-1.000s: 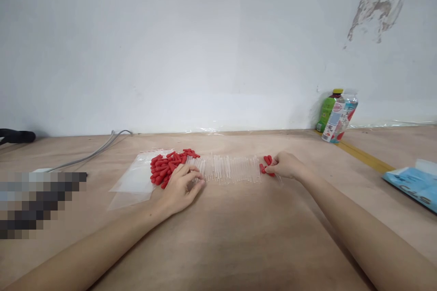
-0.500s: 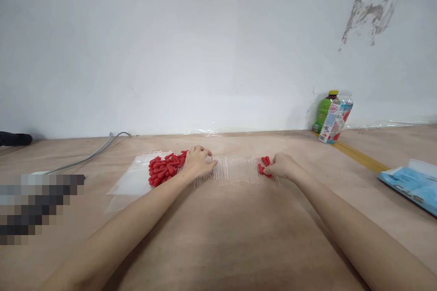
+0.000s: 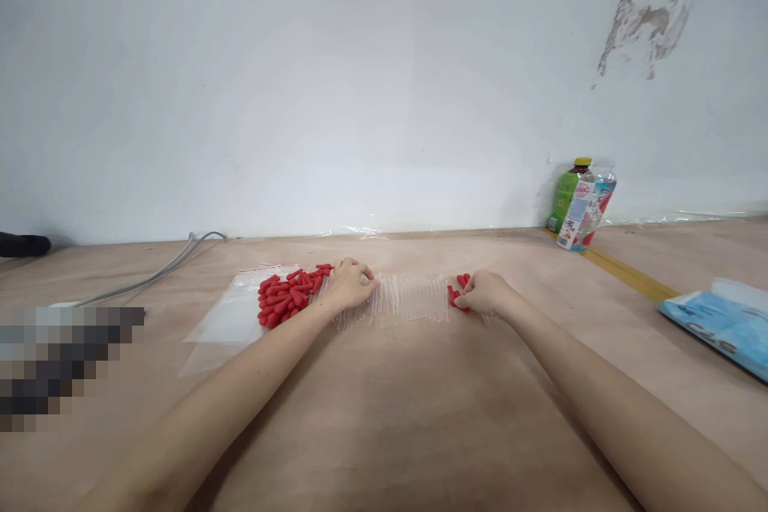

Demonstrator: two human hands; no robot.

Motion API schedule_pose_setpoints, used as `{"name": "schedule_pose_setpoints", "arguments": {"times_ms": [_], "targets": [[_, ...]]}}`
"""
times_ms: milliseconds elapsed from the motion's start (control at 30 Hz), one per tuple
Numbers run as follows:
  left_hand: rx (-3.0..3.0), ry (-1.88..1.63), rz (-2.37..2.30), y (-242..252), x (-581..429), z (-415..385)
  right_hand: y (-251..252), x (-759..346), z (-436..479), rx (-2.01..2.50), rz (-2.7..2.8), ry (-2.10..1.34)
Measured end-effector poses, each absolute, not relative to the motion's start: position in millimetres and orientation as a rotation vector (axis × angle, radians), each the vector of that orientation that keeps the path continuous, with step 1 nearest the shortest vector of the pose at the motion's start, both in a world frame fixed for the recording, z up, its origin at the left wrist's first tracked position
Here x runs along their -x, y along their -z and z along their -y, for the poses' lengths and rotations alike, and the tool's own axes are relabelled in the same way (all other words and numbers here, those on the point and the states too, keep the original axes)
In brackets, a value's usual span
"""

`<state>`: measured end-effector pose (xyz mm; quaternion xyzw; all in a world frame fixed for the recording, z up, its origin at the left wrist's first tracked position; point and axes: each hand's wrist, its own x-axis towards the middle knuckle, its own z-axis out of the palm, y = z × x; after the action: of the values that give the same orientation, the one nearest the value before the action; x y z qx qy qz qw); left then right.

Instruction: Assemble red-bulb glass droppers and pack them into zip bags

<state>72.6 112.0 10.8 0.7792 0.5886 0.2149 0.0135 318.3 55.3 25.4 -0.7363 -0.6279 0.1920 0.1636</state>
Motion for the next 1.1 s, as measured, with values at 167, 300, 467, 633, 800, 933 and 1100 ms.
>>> {"name": "schedule_pose_setpoints", "arguments": {"times_ms": [167,300,467,633,800,933,1100], "targets": [[-2.430,-0.719,-1.791,-10,-70,-107,-24,-321,-56,2.073,1.774,-0.567],[-2.479,-0.730,-1.708,-13,-64,-97,-29,-323,-55,1.994,1.778,-0.554],[-2.613,-0.758,-1.515,-14,-48,-64,-29,-296,-46,1.717,1.743,-0.544],[-2.706,-0.920,-1.409,-8,-35,-24,-10,-250,-25,1.421,1.861,-0.295],[-2.717,-0.803,-1.453,-2,-31,-3,5,-229,-1,1.156,2.110,-0.072],[-2.703,-0.768,-1.407,0,-28,2,14,-230,3,1.045,2.138,-0.048],[-2.692,-0.810,-1.344,1,-23,2,19,-230,0,1.052,2.128,0.007]]}}
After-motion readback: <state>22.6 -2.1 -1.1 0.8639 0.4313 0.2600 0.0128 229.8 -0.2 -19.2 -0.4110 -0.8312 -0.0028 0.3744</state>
